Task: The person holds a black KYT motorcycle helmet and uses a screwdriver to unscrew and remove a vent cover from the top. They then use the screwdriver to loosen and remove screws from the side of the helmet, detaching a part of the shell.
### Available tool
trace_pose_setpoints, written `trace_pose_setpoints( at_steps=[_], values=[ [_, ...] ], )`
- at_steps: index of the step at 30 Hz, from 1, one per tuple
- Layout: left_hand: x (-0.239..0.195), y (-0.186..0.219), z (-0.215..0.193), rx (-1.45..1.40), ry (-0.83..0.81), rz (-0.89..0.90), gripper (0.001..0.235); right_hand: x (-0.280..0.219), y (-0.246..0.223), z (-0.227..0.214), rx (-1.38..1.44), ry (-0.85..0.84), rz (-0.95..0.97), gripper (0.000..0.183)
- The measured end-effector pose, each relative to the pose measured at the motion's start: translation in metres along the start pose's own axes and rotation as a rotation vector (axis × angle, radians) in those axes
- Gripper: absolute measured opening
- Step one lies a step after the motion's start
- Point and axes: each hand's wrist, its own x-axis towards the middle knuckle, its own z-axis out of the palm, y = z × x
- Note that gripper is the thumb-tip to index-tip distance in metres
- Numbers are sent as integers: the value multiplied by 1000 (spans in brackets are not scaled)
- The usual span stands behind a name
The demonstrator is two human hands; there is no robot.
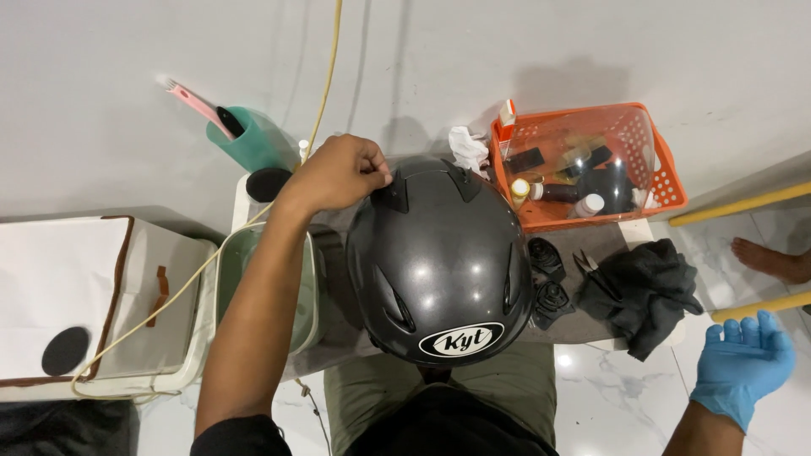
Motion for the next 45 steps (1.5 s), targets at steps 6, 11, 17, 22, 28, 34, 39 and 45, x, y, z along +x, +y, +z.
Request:
trace_pose_setpoints(
  at_steps=[6,11,17,22,28,34,39,45],
  values=[
    [-5,6,-7,-40,-59,-4,9,11,5,-7,-7,-9,6,25],
    [-5,4,-9,-108,-90,9,7,11,6,-7,16,5,18,18],
    [2,-3,0,-30,-20,9,7,56,29,-41,232,71,154,19],
    [1,-1,-1,-22,-20,11,8,70,41,-60,221,131,203,30],
    [-9,9,-6,-91,-66,-14,11,67,41,-66,214,153,213,30],
    [-2,4,2,27,1,-25,9,67,40,-68,223,193,215,34],
    [-11,14,-5,-25,-40,-57,11,66,40,-71,205,188,225,38],
    [-8,7,1,-25,-20,-14,10,67,42,-71,190,205,216,34]
  ],
)
